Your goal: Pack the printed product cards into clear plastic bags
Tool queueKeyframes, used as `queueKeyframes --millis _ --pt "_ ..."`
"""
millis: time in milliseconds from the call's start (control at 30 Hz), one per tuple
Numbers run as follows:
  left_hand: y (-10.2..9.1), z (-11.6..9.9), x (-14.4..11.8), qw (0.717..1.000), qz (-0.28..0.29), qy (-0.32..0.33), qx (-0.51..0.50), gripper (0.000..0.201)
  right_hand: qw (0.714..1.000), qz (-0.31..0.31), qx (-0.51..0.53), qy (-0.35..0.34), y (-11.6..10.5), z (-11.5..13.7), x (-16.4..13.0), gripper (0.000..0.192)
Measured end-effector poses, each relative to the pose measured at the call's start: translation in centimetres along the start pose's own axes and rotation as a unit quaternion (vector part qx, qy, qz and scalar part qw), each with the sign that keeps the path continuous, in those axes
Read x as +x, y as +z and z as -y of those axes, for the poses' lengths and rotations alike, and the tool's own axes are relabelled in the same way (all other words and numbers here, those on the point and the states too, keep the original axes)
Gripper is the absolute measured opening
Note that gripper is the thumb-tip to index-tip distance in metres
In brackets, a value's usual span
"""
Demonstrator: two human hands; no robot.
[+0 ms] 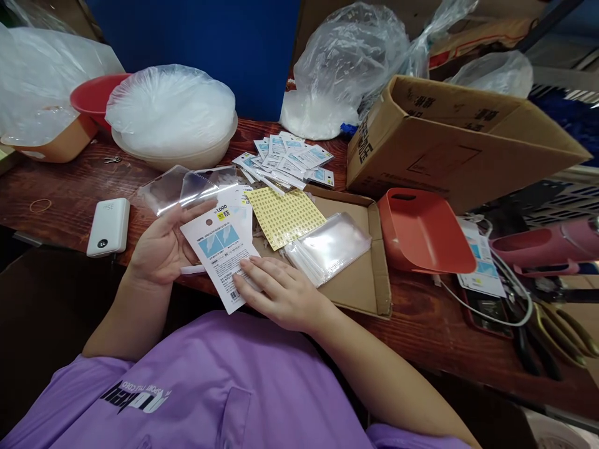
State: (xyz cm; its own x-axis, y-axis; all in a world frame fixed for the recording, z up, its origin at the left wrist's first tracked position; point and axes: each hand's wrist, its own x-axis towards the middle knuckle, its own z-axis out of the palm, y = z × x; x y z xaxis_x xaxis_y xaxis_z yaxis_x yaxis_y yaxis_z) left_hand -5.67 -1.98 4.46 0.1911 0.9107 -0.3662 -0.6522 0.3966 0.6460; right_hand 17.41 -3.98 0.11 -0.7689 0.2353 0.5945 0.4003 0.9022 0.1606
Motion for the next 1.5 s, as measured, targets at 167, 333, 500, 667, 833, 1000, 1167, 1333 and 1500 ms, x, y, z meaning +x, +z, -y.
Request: queueKeyframes --millis 167,333,500,667,833,1000,1167,1333,1500 --pt "0.0 0.0 0.7 1.0 -0.005 0.002 0.012 0.044 0.999 -0.006 0.035 -0.027 0.3 -0.4 -0.1 0.026" --pt "-0.4 -0.2 0.9 0.999 0.035 -0.027 0.031 0.039 0.998 -0.013 0.052 -0.039 0.0 -1.7 -0.6 0.023" --pt "-0.1 -0.2 0.8 0.998 0.049 -0.042 0.02 0.039 0.999 -0.009 0.027 -0.02 -0.1 -2.1 -0.4 0.026" --pt "0.0 1.0 1.0 0.995 0.043 -0.081 0.042 0.041 1.0 -0.003 -0.006 0.026 0.6 -1.5 0.2 0.031" --pt "-0.8 2.4 1.3 0.995 0.074 -0.022 0.061 0.034 0.996 -0.002 0.046 0.08 1.7 -0.7 0.4 0.038" --pt "-1.9 2.3 1.3 0.984 0.166 -0.022 0.059 0.046 0.972 -0.047 0.153 0.173 2.4 -0.2 0.5 0.05" --pt "-2.0 3.2 1.6 0.985 0.101 0.016 0.136 0.063 0.965 -0.048 0.173 0.191 3.2 1.1 1.0 0.052" --pt "-2.0 4.6 2.3 0.966 0.028 0.146 0.211 0.082 0.959 -0.069 0.187 0.2 3.8 2.1 1.6 0.047" --pt "-2.0 6.0 2.1 0.921 -0.038 0.285 0.262 0.105 0.955 -0.066 0.199 0.21 4.3 2.4 1.7 0.047"
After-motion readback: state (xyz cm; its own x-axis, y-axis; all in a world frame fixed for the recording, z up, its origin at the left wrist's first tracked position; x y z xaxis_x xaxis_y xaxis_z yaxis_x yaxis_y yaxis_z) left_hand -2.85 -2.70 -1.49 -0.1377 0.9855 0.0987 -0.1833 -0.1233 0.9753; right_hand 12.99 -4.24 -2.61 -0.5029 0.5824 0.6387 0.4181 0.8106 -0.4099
